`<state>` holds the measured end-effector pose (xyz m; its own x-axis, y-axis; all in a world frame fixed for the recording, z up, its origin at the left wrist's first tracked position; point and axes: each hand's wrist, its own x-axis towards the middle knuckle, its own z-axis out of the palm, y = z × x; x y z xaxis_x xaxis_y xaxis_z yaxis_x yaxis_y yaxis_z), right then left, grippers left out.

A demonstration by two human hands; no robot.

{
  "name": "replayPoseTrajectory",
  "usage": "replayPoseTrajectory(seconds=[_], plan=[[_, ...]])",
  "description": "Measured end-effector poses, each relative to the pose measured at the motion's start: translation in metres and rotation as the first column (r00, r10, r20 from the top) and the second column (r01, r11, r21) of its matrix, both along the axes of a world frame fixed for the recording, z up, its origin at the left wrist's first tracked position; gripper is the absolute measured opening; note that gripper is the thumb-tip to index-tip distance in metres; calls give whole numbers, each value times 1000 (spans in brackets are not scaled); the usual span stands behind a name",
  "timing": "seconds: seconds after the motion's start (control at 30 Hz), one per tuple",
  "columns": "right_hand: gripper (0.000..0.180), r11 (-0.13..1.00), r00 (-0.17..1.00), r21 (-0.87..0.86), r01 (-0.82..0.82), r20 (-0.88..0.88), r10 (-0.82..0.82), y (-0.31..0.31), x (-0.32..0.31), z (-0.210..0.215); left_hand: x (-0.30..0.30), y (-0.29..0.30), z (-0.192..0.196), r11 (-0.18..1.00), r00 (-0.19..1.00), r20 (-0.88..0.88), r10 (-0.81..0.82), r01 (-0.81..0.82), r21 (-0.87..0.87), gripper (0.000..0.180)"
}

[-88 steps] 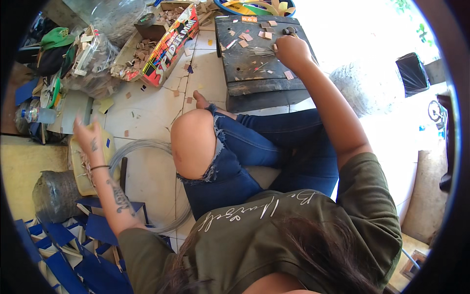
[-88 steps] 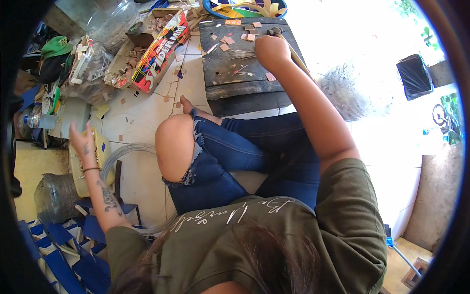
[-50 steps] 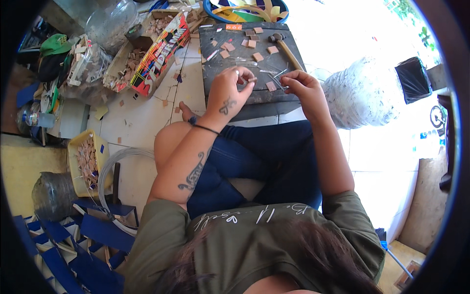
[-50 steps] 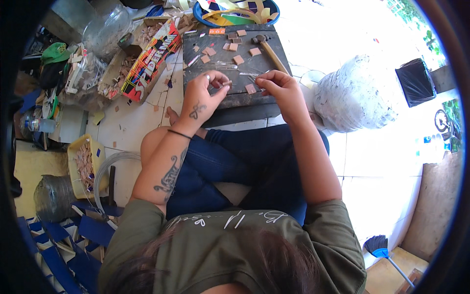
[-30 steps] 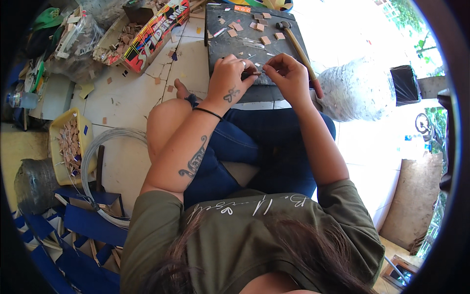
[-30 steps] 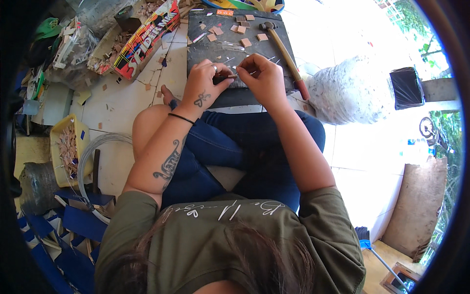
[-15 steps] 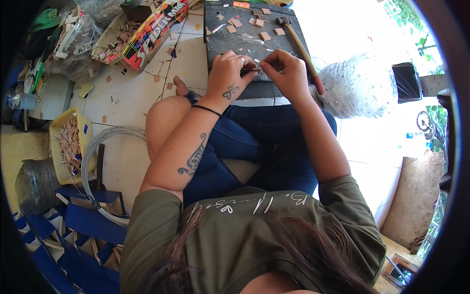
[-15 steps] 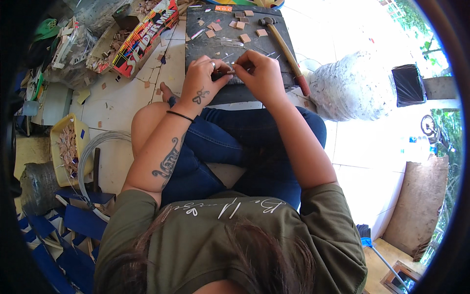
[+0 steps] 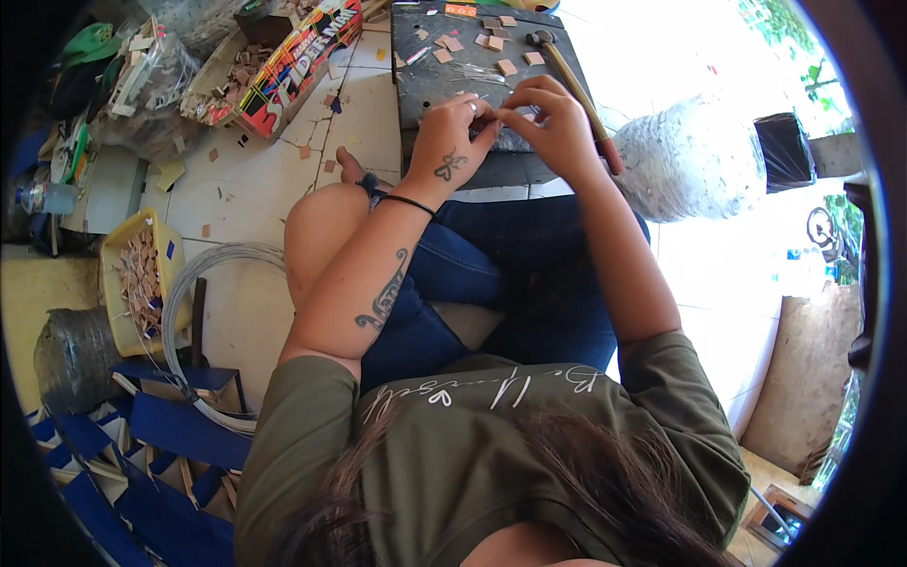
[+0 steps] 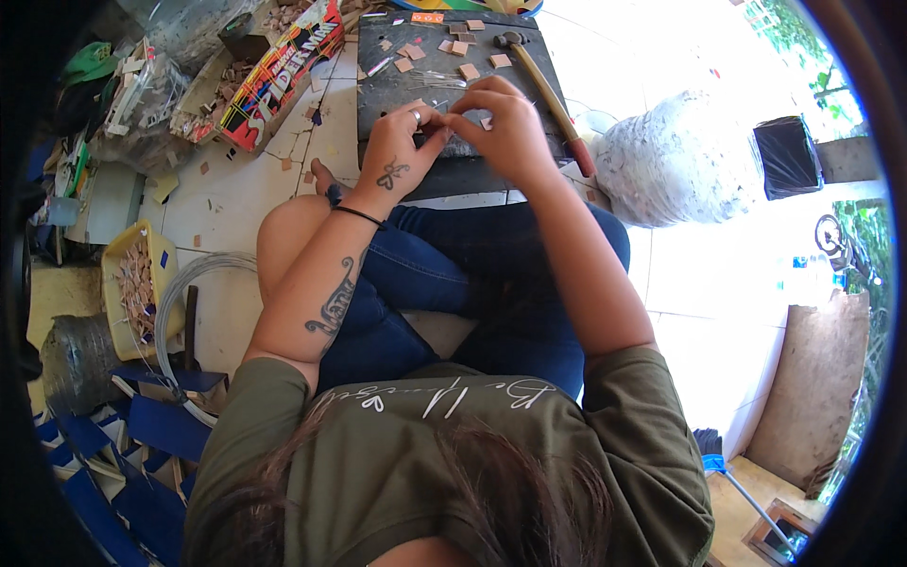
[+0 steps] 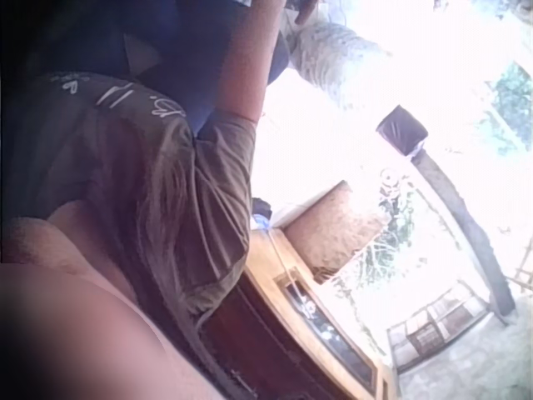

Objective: The person sits on the floor and repeatedly picks up small wooden blocks and metal pins, then uses a hammer to drive the pins into the blocks. The person works one item at a time, placing each finished piece aside on the work surface.

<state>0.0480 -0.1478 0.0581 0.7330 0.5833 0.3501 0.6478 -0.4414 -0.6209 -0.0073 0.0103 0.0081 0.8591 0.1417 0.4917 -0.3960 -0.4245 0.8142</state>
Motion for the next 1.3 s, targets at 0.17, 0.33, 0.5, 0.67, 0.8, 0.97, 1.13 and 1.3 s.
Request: replayPoseTrajectory(seconds=[0.17, 0.33, 0.5, 0.67, 0.8, 0.97, 1.13, 1.3], plan=[[43, 588, 737, -457, 667, 519, -433, -56, 16, -16, 3, 2, -4, 1000, 999, 39, -27, 27, 6, 8], [30, 614, 807, -524, 590, 399, -435, -80, 37, -35, 4, 2, -4, 999, 999, 21, -34, 33, 23, 9], [28, 900, 897, -208, 384, -147, -416, -85, -1, -4, 4, 3, -3, 999, 998, 34, -46, 46, 14, 11], [36, 964, 807, 31, 266, -554, -205, -84, -94, 46, 5, 4, -3, 998, 998, -7, -59, 59, 37, 10], [41, 964, 892, -164, 209, -371, -257, -77, -125, 69, 4, 4, -2, 996, 998, 2, -56, 56, 66, 10], [44, 959, 968, -219, 179, -134, -211, -72, -127, 71, 2, 4, -1, 996, 998, 4, -58, 58, 64, 10], [45, 976, 982, -137, 171, -60, -181, -75, -128, 67, 2, 3, -3, 997, 998, 26, -57, 56, 55, 9], [45, 971, 979, -171, 164, -93, -182, -76, -126, 68, 2, 3, -3, 998, 997, 33, -63, 63, 3, 9]])
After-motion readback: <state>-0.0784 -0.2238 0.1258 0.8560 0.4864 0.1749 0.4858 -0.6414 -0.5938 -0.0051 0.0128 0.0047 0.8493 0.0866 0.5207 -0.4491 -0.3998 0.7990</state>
